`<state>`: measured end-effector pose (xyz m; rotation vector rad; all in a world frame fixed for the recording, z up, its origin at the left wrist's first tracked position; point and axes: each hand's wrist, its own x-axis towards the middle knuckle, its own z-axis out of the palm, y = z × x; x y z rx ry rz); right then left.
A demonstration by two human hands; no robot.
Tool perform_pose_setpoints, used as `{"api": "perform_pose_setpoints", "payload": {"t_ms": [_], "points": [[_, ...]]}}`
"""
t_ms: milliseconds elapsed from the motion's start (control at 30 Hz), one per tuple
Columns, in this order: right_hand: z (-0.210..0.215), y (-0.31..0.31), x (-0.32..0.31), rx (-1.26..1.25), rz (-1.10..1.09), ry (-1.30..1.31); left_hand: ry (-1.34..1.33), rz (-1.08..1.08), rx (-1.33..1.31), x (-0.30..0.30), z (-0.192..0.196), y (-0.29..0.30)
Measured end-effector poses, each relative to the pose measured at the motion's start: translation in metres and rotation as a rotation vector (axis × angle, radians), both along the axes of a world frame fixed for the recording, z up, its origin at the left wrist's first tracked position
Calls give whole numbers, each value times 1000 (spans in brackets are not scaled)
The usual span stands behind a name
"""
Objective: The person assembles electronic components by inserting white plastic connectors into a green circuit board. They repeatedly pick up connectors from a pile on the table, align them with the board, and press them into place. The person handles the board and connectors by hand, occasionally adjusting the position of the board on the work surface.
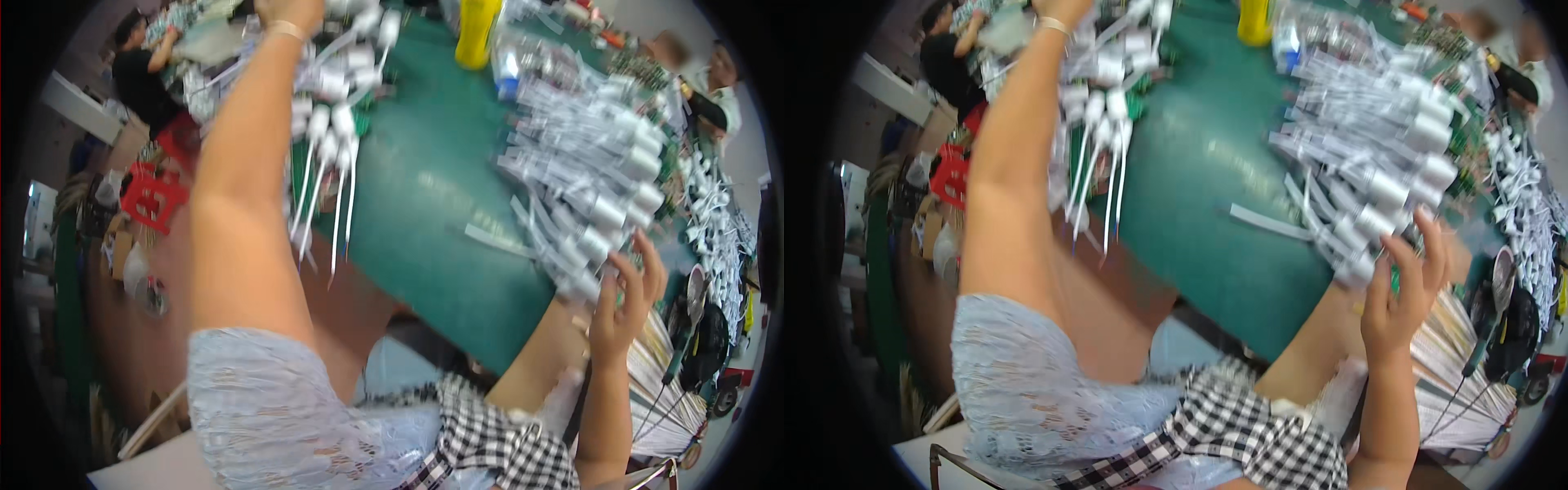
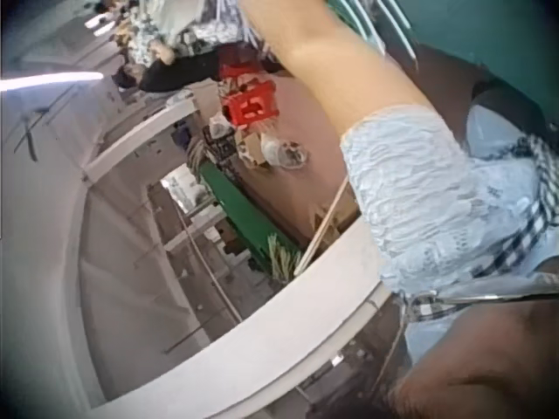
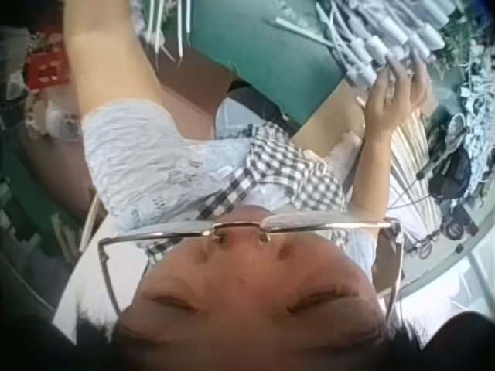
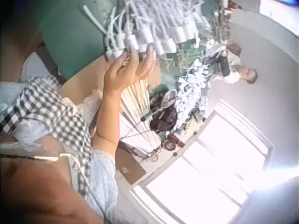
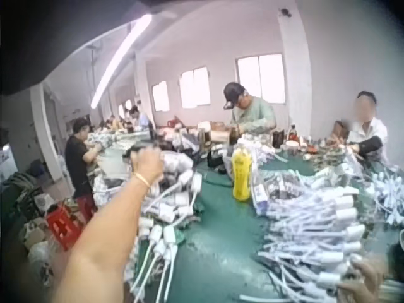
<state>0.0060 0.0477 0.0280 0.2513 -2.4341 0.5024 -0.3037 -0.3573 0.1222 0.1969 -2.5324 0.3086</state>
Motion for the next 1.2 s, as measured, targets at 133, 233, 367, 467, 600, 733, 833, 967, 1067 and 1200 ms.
{"api": "perform_pose_setpoints", "payload": {"t_ms": [133, 233, 367, 467, 600, 733, 833, 967, 1067, 1200], "points": [[12, -48, -2, 160, 154, 60, 297, -299, 31, 45, 8, -35], [9, -51, 4, -263, 348, -21, 304, -540, 135, 98, 22, -10], [-10, -92, 9, -1580, 384, -1035, 123, -811, 522, 210, -6, 31], [-30, -115, 9, -1879, 523, -1252, 43, -902, 550, 267, -50, 39], [-31, -109, 13, -2007, 489, -1245, 51, -860, 784, 335, -103, 71], [-1, -67, 2, -1532, 387, -1203, -321, -980, 519, 360, -128, 67], [46, -36, -1, -1248, 529, -1095, -594, -1180, 462, 349, -95, 77], [91, -2, -1, -1056, 512, -857, -231, -1201, 608, 305, -83, 107], [103, 13, 2, -1013, 446, -867, -42, -1190, 794, 270, -106, 136], [131, 27, 45, -991, 450, -839, 145, -1054, 1144, 262, -76, 138]]}}
